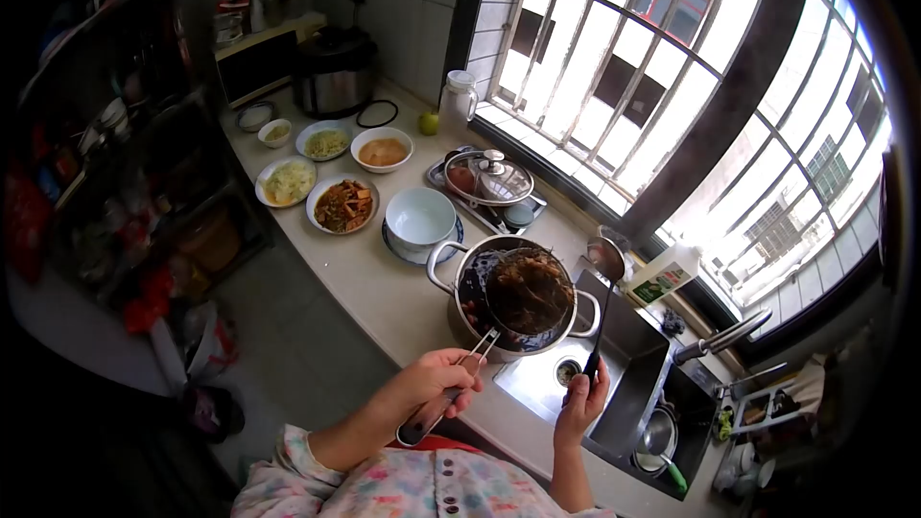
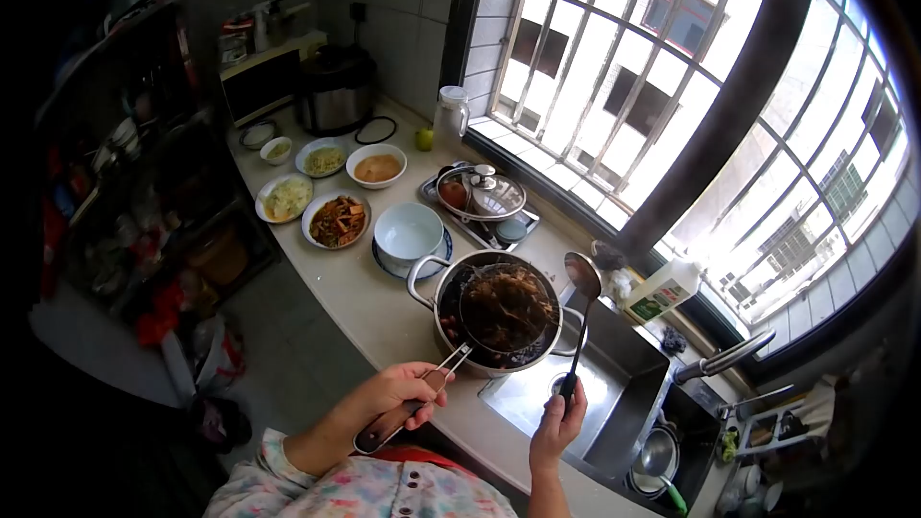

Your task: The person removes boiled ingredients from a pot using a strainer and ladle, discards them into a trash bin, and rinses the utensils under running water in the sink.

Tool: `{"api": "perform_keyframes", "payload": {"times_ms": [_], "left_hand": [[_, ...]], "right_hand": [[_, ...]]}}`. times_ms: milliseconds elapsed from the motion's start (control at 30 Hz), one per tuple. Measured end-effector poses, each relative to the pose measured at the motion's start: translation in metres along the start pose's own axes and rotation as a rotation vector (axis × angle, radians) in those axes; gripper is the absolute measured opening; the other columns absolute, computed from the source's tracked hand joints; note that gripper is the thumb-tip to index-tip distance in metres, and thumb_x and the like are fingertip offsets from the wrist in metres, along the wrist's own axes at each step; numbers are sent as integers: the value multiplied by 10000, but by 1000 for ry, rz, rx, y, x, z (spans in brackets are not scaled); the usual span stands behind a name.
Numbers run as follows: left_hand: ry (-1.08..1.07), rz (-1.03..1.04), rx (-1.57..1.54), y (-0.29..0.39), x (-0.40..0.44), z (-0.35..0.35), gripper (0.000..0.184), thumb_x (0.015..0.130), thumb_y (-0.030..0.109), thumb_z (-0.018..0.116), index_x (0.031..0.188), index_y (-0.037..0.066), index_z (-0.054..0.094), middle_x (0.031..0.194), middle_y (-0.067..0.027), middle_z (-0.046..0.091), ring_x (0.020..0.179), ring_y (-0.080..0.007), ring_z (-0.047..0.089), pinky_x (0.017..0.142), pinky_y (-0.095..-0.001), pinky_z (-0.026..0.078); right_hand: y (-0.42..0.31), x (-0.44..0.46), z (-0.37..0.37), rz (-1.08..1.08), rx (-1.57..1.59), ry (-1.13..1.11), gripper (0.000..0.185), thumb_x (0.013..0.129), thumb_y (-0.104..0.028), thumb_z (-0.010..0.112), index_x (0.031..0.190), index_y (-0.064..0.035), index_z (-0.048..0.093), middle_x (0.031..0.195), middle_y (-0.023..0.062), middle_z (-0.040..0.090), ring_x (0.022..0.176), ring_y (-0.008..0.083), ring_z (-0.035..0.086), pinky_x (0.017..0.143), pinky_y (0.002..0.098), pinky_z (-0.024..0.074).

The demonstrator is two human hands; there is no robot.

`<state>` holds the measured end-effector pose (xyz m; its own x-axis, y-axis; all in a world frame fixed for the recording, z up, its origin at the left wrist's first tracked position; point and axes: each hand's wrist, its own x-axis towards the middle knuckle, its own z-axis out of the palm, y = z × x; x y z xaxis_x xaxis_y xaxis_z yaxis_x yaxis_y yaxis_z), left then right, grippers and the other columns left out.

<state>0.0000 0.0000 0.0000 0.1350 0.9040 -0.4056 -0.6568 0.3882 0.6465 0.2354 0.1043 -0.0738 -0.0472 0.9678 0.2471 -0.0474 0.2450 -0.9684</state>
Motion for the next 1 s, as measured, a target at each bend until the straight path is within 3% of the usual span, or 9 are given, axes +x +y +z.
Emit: {"api": "perform_keyframes", "payload": {"times_ms": [67,100,167,467,567,633,700,867,1000], "left_hand": [[-2,-3,3,0,4,5,393,790,51,505,1165,-32,422,864,-128,531,520,-120,533,420,-232,456],[32,-13,70,21,-11,-14,390,790,50,504,1163,-32,422,860,-126,530,518,-119,531,420,-232,455],[8,-14,47,17,-6,-8,386,791,48,501,1160,-33,422,851,-123,528,513,-116,527,420,-232,453],[51,64,-24,-7,5,7,271,785,90,535,1038,-3,506,778,-85,547,500,-92,524,385,-205,427],[63,142,-107,-19,11,14,197,747,68,540,925,-3,499,755,-105,547,468,-123,520,367,-237,422],[65,191,-212,-42,16,27,119,724,34,535,816,13,463,714,-115,539,431,-139,518,334,-250,408],[104,264,-136,-31,36,16,110,709,15,520,804,5,465,703,-121,535,424,-140,515,326,-251,399],[125,336,-257,-53,25,50,144,712,30,534,843,-6,483,693,-104,536,429,-129,505,345,-244,393],[262,397,-205,-56,20,62,111,755,100,546,760,-10,529,649,-103,553,481,-158,543,386,-280,428]], "right_hand": [[-8,3,-4,12,16,32,395,905,-140,499,1262,-9,394,880,0,499,675,42,418,571,160,348],[4,-13,32,11,65,74,378,903,-135,493,1252,-20,405,820,-16,487,620,28,401,520,151,326],[6,-11,23,-36,-4,98,346,900,-124,481,1233,-43,427,701,-47,463,512,0,367,418,133,281],[23,-4,-1,-80,-60,41,353,910,-123,463,1252,-44,423,689,-47,435,501,3,326,415,149,246],[-7,0,5,44,-65,-57,386,905,-147,467,1270,-34,407,738,-35,447,602,23,380,491,155,277],[-11,0,-12,19,-139,-41,346,933,-162,446,1262,-58,417,619,-61,373,494,9,275,424,168,202],[21,26,0,-74,-53,-87,337,935,-186,450,1245,-55,438,623,-68,367,499,11,267,432,173,197],[2,25,-23,-43,-110,-200,334,936,-196,447,1241,-59,447,624,-67,363,499,16,270,431,176,197],[12,33,-24,4,-41,-233,388,901,-134,460,1274,-42,411,672,-39,417,518,19,349,449,162,258]]}}
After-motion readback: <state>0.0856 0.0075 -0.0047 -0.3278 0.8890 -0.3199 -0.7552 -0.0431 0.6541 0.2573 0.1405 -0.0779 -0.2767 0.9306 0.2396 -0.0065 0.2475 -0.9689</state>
